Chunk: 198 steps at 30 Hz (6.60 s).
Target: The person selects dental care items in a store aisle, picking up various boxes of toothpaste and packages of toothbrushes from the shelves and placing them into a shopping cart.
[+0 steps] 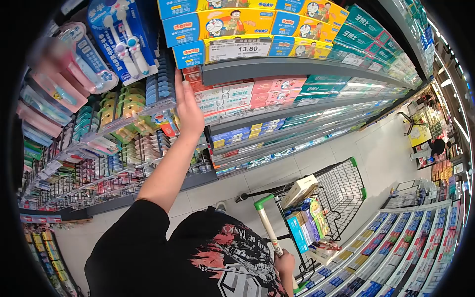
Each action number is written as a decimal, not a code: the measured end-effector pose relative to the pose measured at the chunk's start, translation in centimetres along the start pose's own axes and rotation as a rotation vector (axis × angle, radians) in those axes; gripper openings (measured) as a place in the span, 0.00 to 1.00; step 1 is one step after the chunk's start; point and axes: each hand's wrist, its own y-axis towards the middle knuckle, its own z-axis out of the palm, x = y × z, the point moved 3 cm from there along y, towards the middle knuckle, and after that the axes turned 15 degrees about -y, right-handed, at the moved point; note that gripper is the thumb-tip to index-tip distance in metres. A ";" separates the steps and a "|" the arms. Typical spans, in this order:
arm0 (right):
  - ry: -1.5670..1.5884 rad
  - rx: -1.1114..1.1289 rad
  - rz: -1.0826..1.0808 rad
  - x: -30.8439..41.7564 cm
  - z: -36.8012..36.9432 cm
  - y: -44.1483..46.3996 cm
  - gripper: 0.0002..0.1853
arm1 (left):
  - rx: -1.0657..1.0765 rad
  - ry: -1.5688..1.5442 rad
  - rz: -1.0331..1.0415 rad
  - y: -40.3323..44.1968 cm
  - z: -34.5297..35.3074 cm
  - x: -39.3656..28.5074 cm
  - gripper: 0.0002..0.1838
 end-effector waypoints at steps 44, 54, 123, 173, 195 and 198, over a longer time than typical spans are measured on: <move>0.000 -0.007 0.032 1.2 -0.8 -0.2 0.15 | 0.332 0.542 0.834 -8.8 -1.3 -2.7 0.34; 0.011 0.036 0.056 1.4 -1.6 -0.4 0.15 | 0.556 0.765 0.750 -2.9 2.3 -8.6 0.27; 0.133 0.067 0.028 1.0 -3.2 -1.4 0.12 | 1.744 -0.056 0.315 -42.9 20.6 3.0 0.30; -0.010 0.136 0.314 -27.6 -6.9 10.5 0.19 | 2.255 0.764 -0.053 -40.6 40.7 10.8 0.36; -0.015 0.065 0.315 -40.9 -12.9 25.6 0.19 | 2.052 0.838 -0.010 -41.5 59.8 15.0 0.29; -0.009 0.080 0.335 -42.7 -13.8 28.1 0.20 | 2.051 0.846 -0.006 -41.7 62.5 16.6 0.29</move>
